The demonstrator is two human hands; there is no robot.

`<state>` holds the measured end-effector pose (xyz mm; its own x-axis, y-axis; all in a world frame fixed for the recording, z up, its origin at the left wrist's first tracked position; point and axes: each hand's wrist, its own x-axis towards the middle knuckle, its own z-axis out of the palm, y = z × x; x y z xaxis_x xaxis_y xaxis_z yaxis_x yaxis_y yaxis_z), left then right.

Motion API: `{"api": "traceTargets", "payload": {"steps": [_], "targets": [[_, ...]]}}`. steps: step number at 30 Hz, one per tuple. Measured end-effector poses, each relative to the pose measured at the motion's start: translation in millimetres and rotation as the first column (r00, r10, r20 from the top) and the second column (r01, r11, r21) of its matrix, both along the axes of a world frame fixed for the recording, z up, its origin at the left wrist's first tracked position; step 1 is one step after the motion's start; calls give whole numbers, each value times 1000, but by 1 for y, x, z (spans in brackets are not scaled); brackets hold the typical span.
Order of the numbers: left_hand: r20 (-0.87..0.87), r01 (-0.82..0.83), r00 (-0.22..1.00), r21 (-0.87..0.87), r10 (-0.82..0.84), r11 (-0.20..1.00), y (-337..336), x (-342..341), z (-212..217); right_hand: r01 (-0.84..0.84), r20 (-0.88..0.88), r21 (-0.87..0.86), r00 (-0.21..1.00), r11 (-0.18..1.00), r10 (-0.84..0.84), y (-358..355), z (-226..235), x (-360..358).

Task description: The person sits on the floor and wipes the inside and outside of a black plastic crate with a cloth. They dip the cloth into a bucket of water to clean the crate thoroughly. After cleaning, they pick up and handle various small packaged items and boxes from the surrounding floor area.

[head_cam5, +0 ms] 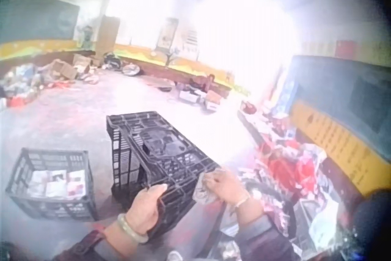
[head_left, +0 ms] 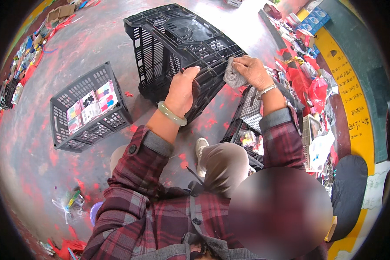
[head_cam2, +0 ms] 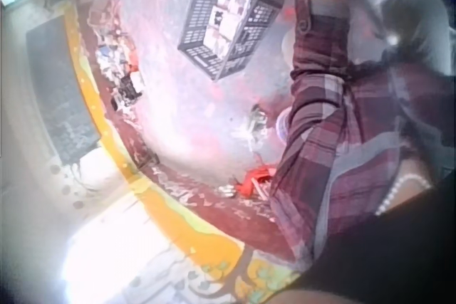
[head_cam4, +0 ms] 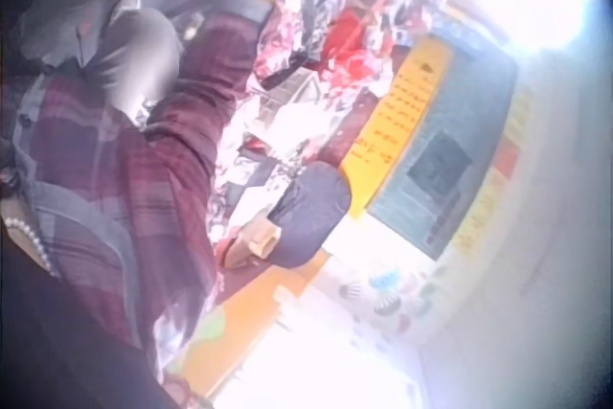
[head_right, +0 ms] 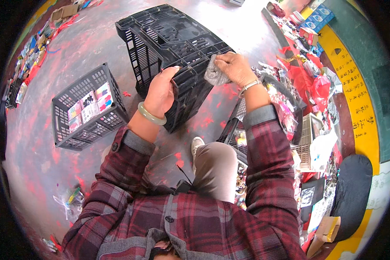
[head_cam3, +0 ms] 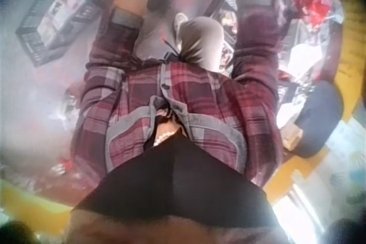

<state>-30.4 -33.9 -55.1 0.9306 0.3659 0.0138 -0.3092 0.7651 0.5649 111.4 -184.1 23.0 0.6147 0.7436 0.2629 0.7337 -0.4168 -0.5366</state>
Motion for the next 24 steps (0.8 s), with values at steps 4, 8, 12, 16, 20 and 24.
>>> {"api": "traceTargets", "payload": {"steps": [4, 8, 12, 16, 20, 24], "targets": [[24, 42, 999, -9, -42, 999, 2, -4, 3, 35, -268, 147, 963, 988, 6, 1, -13, -1], [-6, 5, 1000, 13, -5, 1000, 2, -1, 0, 179, -709, 577, 594, 797, 379, -14, -30, -6], [-3, -29, 1000, 26, 29, 999, 0, -4, 3, 176, -639, 631, 671, 756, 377, -10, -16, -34], [18, 1, 1000, -13, -1, 1000, 2, -7, 6, -211, 62, 289, 977, 934, 202, 14, 7, -54], [37, 49, 998, -4, -49, 999, 3, -7, 7, -329, 417, -57, 850, 943, 322, 30, 14, -65], [21, 57, 998, 8, -57, 998, 0, -11, 10, -271, 498, -209, 797, 940, 340, 39, 25, -71]]}}
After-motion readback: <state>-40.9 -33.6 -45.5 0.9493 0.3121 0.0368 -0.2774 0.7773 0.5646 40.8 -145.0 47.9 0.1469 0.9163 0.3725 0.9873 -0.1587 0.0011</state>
